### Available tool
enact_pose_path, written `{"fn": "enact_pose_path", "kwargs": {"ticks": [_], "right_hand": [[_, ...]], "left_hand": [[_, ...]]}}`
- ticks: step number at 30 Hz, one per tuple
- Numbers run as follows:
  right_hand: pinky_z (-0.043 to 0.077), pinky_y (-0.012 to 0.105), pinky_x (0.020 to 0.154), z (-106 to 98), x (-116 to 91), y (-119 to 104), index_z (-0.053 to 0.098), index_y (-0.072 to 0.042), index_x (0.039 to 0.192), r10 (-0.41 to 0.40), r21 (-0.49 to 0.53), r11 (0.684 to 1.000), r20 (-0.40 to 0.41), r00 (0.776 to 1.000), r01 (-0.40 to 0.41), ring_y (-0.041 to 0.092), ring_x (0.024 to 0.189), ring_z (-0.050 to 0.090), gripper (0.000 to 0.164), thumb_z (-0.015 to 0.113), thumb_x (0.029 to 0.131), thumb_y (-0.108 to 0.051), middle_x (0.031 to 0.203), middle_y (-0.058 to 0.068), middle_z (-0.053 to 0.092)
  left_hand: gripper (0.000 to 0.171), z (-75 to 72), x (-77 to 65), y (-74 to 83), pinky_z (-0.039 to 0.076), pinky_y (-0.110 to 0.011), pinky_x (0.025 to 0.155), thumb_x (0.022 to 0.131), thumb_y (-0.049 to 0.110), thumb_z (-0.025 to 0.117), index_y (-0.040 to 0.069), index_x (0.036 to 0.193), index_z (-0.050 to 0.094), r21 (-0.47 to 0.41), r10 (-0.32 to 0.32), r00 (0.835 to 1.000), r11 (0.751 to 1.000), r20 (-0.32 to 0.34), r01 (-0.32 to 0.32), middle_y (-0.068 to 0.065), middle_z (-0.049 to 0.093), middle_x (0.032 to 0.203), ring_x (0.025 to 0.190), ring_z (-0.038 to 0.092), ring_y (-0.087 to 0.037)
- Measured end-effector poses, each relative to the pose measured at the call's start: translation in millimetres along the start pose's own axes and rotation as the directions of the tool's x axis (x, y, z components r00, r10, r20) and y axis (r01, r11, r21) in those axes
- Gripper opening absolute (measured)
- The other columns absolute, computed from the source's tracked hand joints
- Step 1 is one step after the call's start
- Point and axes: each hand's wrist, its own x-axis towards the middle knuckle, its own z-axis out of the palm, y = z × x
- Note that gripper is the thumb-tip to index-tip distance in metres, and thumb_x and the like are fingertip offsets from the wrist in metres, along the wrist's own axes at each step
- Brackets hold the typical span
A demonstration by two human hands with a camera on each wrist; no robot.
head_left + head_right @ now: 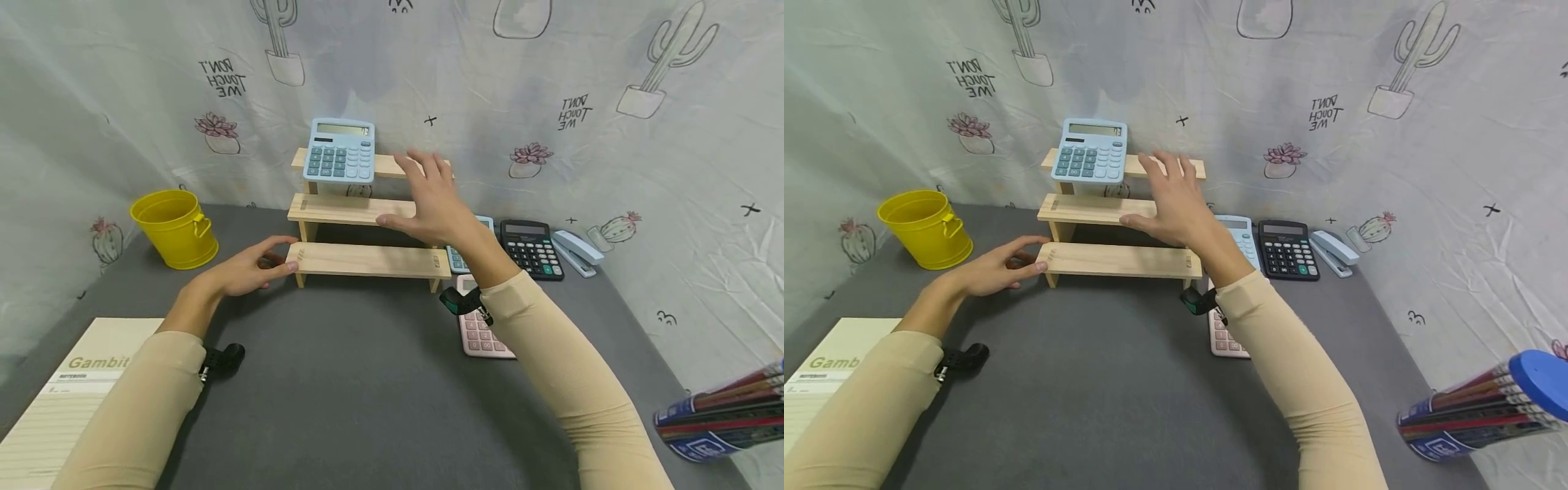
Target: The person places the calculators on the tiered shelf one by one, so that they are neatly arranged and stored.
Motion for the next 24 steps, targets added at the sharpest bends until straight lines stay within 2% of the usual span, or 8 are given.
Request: {"fn": "enact_pose_path", "kwargs": {"ticks": [4,8,13,19,24], "right_hand": [[0.003,0.052,0.127,-2.6,-13.0,4.1,0.023,-0.014,0.164,-0.018,-0.021,1.0,-0.013,1.0,0.018,0.043,0.156,0.006,0.103,0.076,0.087,-0.058,0.167,0.015,0.018],[0.009,0.058,0.126,-6.3,-28.5,10.5,0.023,-0.013,0.164,-0.005,-0.03,1.0,-0.015,1.0,0.005,0.044,0.156,0.006,0.104,0.077,0.087,-0.058,0.168,0.015,0.018],[0.01,0.066,0.123,-9.7,-51.4,23.0,0.023,-0.014,0.164,0.018,-0.005,1.0,-0.012,1.0,-0.018,0.043,0.156,0.005,0.103,0.079,0.087,-0.054,0.169,0.014,0.017],[0.009,0.066,0.123,-5.5,-74.7,39.8,0.023,-0.014,0.164,0.018,0.0,1.0,-0.026,0.999,-0.018,0.045,0.155,0.007,0.104,0.08,0.086,-0.053,0.167,0.016,0.019],[0.012,0.07,0.12,0.7,-91.9,50.1,0.022,-0.015,0.164,0.045,0.008,0.999,-0.005,0.999,-0.045,0.049,0.154,0.008,0.103,0.078,0.087,-0.054,0.167,0.018,0.02]], "left_hand": [[0.076,2.1,-0.2,0.2,0.058,-0.045,0.086,0.102,0.058,0.056,0.025,0.162,0.023,-0.006,-0.011,1.0,1.0,0.003,0.011,-0.03,0.04,0.153,0.127,0.054,-0.047],[0.076,1.9,0.4,1.4,0.058,-0.046,0.087,0.102,0.057,0.055,0.024,0.162,0.022,-0.006,-0.009,1.0,1.0,0.005,0.009,-0.031,0.039,0.153,0.129,0.052,-0.049],[0.076,-0.3,0.9,4.4,0.058,-0.046,0.087,0.103,0.056,0.055,0.023,0.162,0.021,-0.01,-0.008,1.0,1.0,0.016,0.008,-0.032,0.037,0.154,0.129,0.051,-0.049],[0.074,-0.6,0.8,4.5,0.058,-0.046,0.087,0.103,0.054,0.056,0.025,0.162,0.023,-0.008,0.009,1.0,1.0,0.009,-0.009,-0.032,0.038,0.153,0.129,0.051,-0.047],[0.075,1.3,-0.3,2.0,0.058,-0.045,0.087,0.102,0.057,0.056,0.028,0.162,0.022,-0.003,-0.008,1.0,1.0,0.008,0.008,-0.03,0.04,0.152,0.129,0.053,-0.045]]}}
